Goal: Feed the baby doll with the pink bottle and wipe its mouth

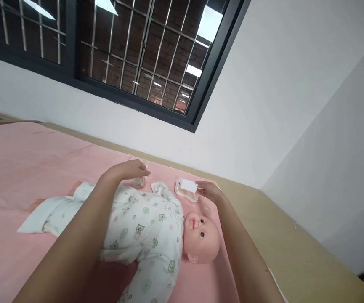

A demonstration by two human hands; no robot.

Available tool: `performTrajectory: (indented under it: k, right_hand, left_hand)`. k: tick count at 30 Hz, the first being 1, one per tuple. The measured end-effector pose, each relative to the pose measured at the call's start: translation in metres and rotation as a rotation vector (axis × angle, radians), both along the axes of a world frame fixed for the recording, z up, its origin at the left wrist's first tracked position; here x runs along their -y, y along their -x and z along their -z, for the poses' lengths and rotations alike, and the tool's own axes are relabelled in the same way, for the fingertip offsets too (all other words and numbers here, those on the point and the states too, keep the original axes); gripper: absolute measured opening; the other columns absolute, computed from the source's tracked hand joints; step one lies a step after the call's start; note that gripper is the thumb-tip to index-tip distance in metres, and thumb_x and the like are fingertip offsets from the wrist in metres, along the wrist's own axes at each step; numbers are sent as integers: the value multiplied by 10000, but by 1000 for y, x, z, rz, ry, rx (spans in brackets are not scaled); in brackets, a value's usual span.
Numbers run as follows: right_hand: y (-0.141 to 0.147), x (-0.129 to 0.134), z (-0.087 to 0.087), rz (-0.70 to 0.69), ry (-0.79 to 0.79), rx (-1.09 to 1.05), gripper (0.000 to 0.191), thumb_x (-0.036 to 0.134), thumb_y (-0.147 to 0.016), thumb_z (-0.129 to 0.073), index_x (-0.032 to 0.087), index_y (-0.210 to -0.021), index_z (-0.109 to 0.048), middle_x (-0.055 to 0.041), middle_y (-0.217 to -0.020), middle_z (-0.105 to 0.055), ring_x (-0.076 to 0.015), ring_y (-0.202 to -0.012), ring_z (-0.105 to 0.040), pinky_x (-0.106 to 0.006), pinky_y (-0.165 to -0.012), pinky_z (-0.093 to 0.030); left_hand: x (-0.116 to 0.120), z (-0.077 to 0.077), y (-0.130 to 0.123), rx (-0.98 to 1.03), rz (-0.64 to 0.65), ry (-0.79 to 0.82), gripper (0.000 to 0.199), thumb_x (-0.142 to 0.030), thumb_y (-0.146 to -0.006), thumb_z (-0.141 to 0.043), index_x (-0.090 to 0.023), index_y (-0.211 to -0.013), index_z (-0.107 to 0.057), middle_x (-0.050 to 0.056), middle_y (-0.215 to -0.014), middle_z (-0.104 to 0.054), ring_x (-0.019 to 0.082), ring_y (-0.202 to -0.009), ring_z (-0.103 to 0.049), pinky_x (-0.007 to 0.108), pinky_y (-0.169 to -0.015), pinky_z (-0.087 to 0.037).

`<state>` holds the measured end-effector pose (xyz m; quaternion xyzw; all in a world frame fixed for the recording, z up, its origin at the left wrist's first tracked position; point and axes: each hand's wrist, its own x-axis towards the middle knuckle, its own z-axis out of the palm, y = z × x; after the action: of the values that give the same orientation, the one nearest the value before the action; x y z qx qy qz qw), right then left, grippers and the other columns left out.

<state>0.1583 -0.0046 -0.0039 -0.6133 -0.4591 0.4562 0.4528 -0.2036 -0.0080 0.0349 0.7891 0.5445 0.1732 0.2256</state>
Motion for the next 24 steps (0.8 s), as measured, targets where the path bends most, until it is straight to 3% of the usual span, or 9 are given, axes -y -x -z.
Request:
performTrajectory:
  k: [8, 11, 13, 16, 19, 21, 24]
  right_hand:
    - [-4, 20, -3, -1, 54, 176, 198, 98, -695, -616, 155, -851, -725, -86, -822, -720, -143, -725, -668, -249, -694, -535]
    - [-8, 25, 0, 68, -3, 260, 172, 124, -698, -596, 154, -812, -721, -72, -758, -703, -123, -641, -626, -250, -664, -508]
    - [-13, 28, 6, 152, -88, 314, 204, 143, -722, -538, 153, -834, -709, -73, -797, -696, -133, -681, -621, -268, -715, -504]
    - [-21, 35, 24, 314, -253, 414, 294, 194, -768, -447, 158, -948, -677, -90, -993, -679, -185, -898, -619, -324, -882, -465]
    - [-27, 41, 50, 490, -358, 551, 391, 301, -810, -408, 163, -1101, -629, -115, -1186, -620, -248, -1096, -563, -372, -979, -407]
    - [-30, 44, 68, 560, -283, 538, 498, 394, -825, -409, 143, -1231, -552, -157, -1291, -552, -277, -1158, -540, -380, -979, -409]
    - [-32, 47, 87, 556, -175, 462, 651, 503, -821, -432, 112, -1341, -437, -202, -1333, -511, -281, -1163, -558, -352, -932, -443]
  left_hand:
    - [-1, 2, 0, 27, -10, 46, 372, -556, -728, -523, -220, -746, -682, 88, -1055, -717, 318, -972, -642, 362, -787, -458]
    - [-3, 4, 1, 29, -4, 42, 380, -557, -734, -520, -228, -801, -698, 88, -1120, -707, 322, -1008, -640, 366, -820, -459]
    - [-5, 5, 3, 44, -19, 29, 432, -572, -737, -518, -226, -925, -695, 99, -1192, -683, 322, -1048, -631, 369, -850, -457]
    - [-5, 5, 4, 83, -106, 9, 665, -584, -728, -536, -176, -1252, -559, 152, -1279, -630, 331, -1096, -615, 383, -879, -457]
    - [0, 1, 0, 112, -211, -18, 917, -583, -738, -533, -122, -1479, -253, 201, -1368, -549, 354, -1175, -575, 409, -907, -450]
    - [3, -3, -4, 126, -244, -45, 968, -580, -764, -510, -114, -1516, -118, 211, -1405, -509, 357, -1220, -545, 417, -926, -443]
    - [9, -7, -10, 139, -243, -74, 978, -570, -785, -499, -106, -1525, -60, 209, -1362, -550, 350, -1187, -571, 406, -913, -452]
